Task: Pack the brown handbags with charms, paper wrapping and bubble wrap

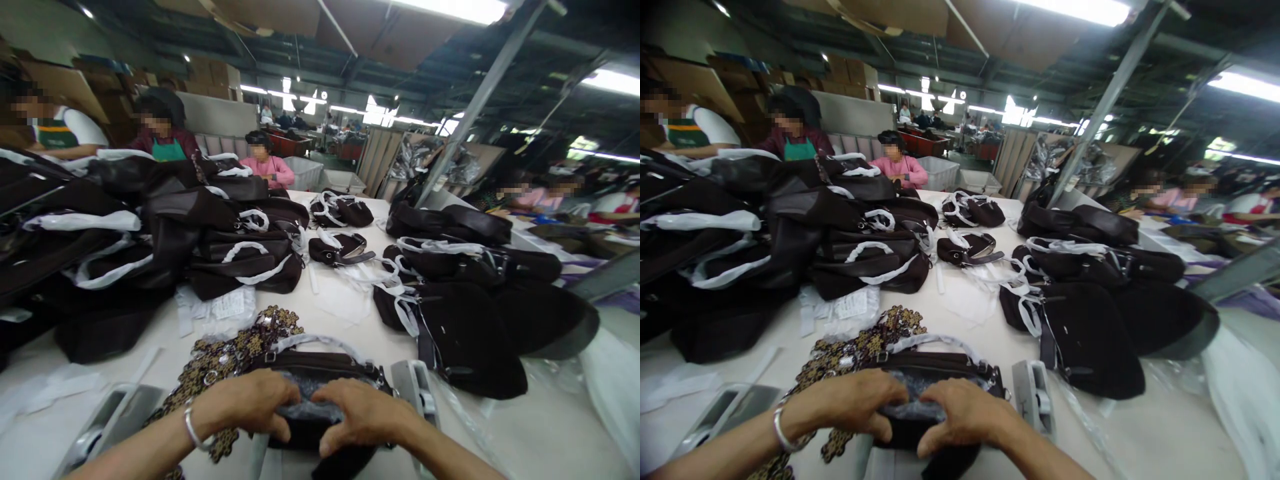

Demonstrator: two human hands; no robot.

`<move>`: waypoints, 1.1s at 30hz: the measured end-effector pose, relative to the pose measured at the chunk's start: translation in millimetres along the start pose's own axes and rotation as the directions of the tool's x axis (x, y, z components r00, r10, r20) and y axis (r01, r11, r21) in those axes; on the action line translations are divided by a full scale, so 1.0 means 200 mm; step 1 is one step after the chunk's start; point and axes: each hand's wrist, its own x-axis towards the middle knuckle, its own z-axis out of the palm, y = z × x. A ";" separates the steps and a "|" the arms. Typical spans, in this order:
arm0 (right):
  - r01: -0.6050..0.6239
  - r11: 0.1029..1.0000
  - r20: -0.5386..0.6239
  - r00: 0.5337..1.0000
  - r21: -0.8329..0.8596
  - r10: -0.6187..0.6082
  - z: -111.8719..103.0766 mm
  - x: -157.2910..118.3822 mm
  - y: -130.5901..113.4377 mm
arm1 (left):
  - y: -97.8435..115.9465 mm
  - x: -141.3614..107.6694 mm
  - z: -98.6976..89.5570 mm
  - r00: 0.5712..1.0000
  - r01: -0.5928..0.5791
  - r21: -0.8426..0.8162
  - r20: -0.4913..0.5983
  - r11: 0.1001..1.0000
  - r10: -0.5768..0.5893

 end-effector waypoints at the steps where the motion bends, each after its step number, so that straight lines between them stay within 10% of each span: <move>1: -0.034 0.998 0.037 0.999 -0.050 0.036 0.02 0.00 0.03 | 0.00 -0.02 0.03 1.000 -0.005 0.017 -0.026 1.000 0.006; 6: -0.230 0.947 0.065 0.966 -0.224 0.250 0.09 0.01 0.13 | -0.01 -0.02 0.14 0.993 0.066 0.211 -0.107 0.975 -0.044; 14: -0.027 0.947 -0.246 0.968 -0.321 -0.056 0.24 -0.04 0.01 | -0.01 -0.03 0.24 0.945 0.068 0.298 -0.326 0.952 0.035; 19: -0.106 0.899 -0.196 0.980 -0.425 0.023 0.42 0.03 0.06 | 0.04 -0.06 0.29 0.941 0.003 0.338 -0.319 0.941 0.112; 33: 0.008 0.993 -0.281 0.959 -0.120 -0.042 0.46 0.20 0.00 | 0.03 0.01 0.44 0.871 0.204 0.344 -0.491 0.917 -0.010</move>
